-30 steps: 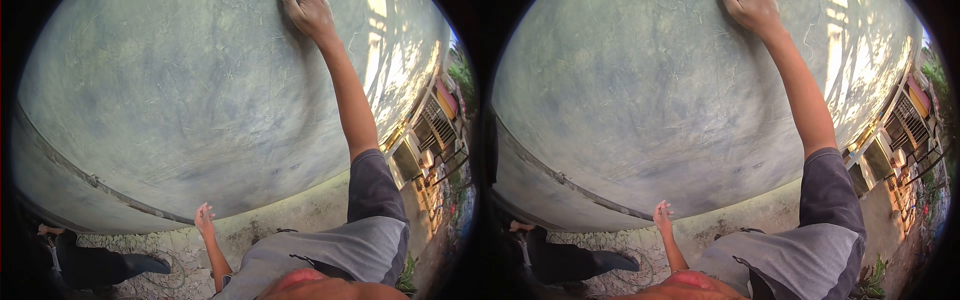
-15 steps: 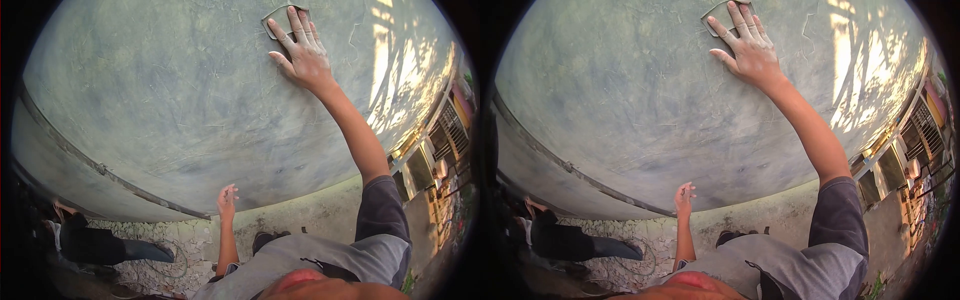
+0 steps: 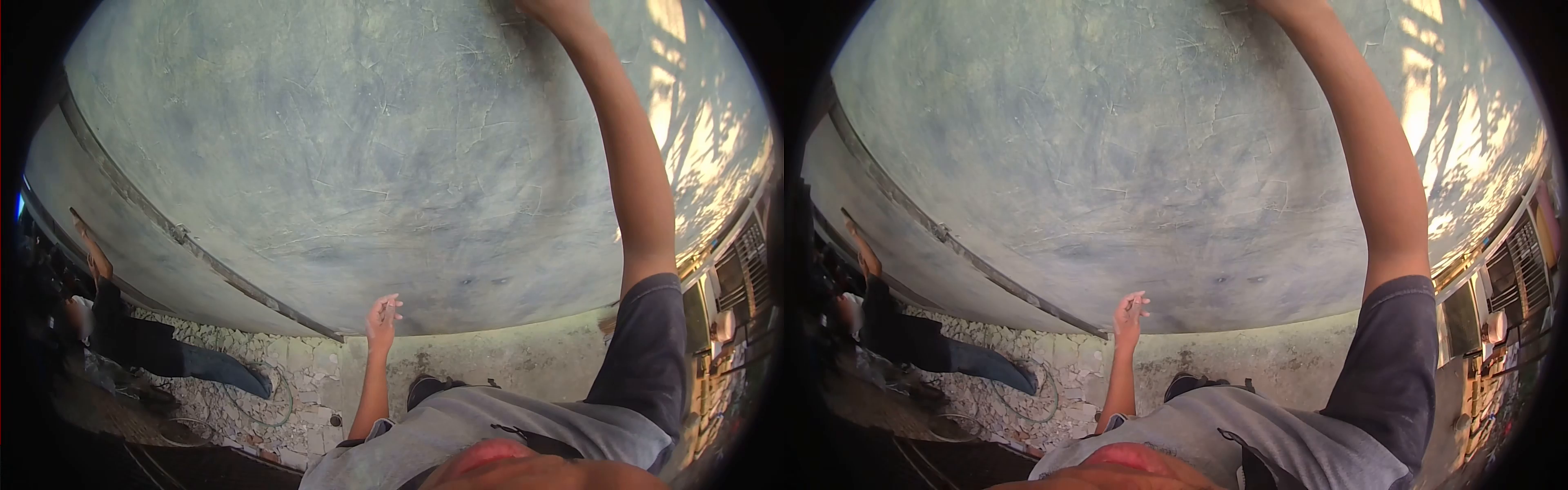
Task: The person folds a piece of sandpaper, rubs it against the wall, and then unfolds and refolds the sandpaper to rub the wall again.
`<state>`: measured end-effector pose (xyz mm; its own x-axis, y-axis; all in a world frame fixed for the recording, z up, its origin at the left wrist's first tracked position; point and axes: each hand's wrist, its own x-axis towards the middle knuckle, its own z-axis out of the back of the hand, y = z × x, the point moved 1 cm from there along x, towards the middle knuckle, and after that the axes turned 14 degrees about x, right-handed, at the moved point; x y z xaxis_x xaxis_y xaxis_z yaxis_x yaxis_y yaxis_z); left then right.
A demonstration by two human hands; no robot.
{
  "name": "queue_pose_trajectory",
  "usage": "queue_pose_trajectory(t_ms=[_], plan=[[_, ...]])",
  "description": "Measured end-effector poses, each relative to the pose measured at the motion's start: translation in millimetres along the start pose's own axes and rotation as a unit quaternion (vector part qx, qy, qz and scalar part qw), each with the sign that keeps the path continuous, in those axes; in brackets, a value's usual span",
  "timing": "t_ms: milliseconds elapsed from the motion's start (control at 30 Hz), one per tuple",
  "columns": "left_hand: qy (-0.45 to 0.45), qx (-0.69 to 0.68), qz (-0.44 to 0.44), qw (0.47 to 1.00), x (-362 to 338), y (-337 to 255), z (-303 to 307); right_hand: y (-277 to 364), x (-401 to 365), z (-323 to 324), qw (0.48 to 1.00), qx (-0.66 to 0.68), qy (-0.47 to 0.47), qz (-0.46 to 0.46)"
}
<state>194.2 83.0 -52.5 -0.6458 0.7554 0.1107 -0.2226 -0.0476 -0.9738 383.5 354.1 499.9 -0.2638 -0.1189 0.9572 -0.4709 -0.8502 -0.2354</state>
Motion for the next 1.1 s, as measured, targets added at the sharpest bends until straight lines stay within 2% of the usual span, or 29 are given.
queue_pose_trajectory(t_ms=[33, 67, 100, 133, 167, 233, 267, 300, 367, 400, 467, 500, 600, 667, 700, 733, 767, 800, 833, 900, 967, 1033, 1100], plan=[[0.000, -0.002, -0.002, 1.000, 0, 0, -1, 15, -20, 2, 0.999, 0.020, 0.041, -0.022], [0.000, 0.000, 0.006, 1.000, -1, -1, 0, 23, -44, 2, 0.997, 0.036, 0.067, 0.002], [0.001, 0.003, 0.014, 1.000, -2, -1, 1, 29, -77, -5, 0.978, 0.000, 0.198, -0.071], [0.003, 0.004, 0.013, 1.000, -3, 0, 4, 28, -108, -18, 0.992, 0.029, 0.100, 0.071], [-0.005, 0.006, 0.012, 1.000, -2, 0, 5, 28, -123, -17, 0.992, 0.026, 0.099, 0.071], [-0.012, 0.007, 0.006, 1.000, 5, -4, 3, 26, -139, -12, 0.975, -0.014, 0.188, 0.118], [-0.014, 0.017, 0.007, 1.000, 7, -8, 5, 21, -125, -2, 0.984, 0.004, 0.131, 0.119], [-0.015, 0.027, 0.007, 0.999, 11, -12, 7, 9, -100, 13, 0.985, 0.002, 0.128, 0.116], [-0.015, 0.032, 0.002, 0.999, 20, -15, 6, -26, -49, 37, 0.997, -0.016, 0.059, -0.053], [-0.016, 0.030, 0.000, 0.999, 23, -16, 3, -44, -36, 34, 0.997, -0.018, 0.060, -0.053], [-0.011, 0.029, -0.006, 1.000, 27, -22, -4, -61, -14, 37, 0.987, -0.036, -0.090, -0.128], [-0.008, 0.030, -0.013, 0.999, 30, -25, -6, -59, -23, 32, 0.987, -0.038, -0.092, -0.128], [0.010, 0.022, -0.020, 1.000, 37, -25, -20, 11, -63, 8, 0.993, 0.030, 0.082, 0.075], [0.010, 0.028, -0.021, 0.999, 36, -34, -27, 5, -67, 6, 0.972, 0.088, 0.154, 0.153], [0.007, 0.033, -0.024, 0.999, 40, -42, -27, -10, -51, 12, 0.973, 0.086, 0.150, 0.152], [0.006, 0.032, -0.026, 0.999, 43, -50, -26, -25, -29, 23, 0.995, 0.060, 0.056, 0.051], [-0.045, 0.110, -0.085, 0.989, 43, -59, -25, -41, -8, 32, 0.998, 0.034, -0.036, -0.050], [-0.093, 0.189, -0.141, 0.967, 37, -67, -23, -62, 9, 34, 0.986, 0.088, -0.112, -0.089], [-0.093, 0.189, -0.140, 0.968, 31, -75, -21, -53, 9, 31, 0.986, 0.089, -0.111, -0.089], [-0.154, 0.182, -0.118, 0.964, 29, -91, -19, -17, 9, 16, 0.998, -0.028, -0.050, -0.016], [-0.167, 0.190, -0.125, 0.959, 30, -88, -13, 12, -24, -1, 0.985, 0.078, 0.091, 0.127], [-0.183, 0.202, -0.132, 0.953, 29, -83, -7, -9, -11, 11, 0.980, 0.026, 0.100, 0.167], [-0.188, 0.211, -0.132, 0.950, 26, -80, -1, -47, 33, 33, 0.998, -0.032, -0.054, -0.021]])
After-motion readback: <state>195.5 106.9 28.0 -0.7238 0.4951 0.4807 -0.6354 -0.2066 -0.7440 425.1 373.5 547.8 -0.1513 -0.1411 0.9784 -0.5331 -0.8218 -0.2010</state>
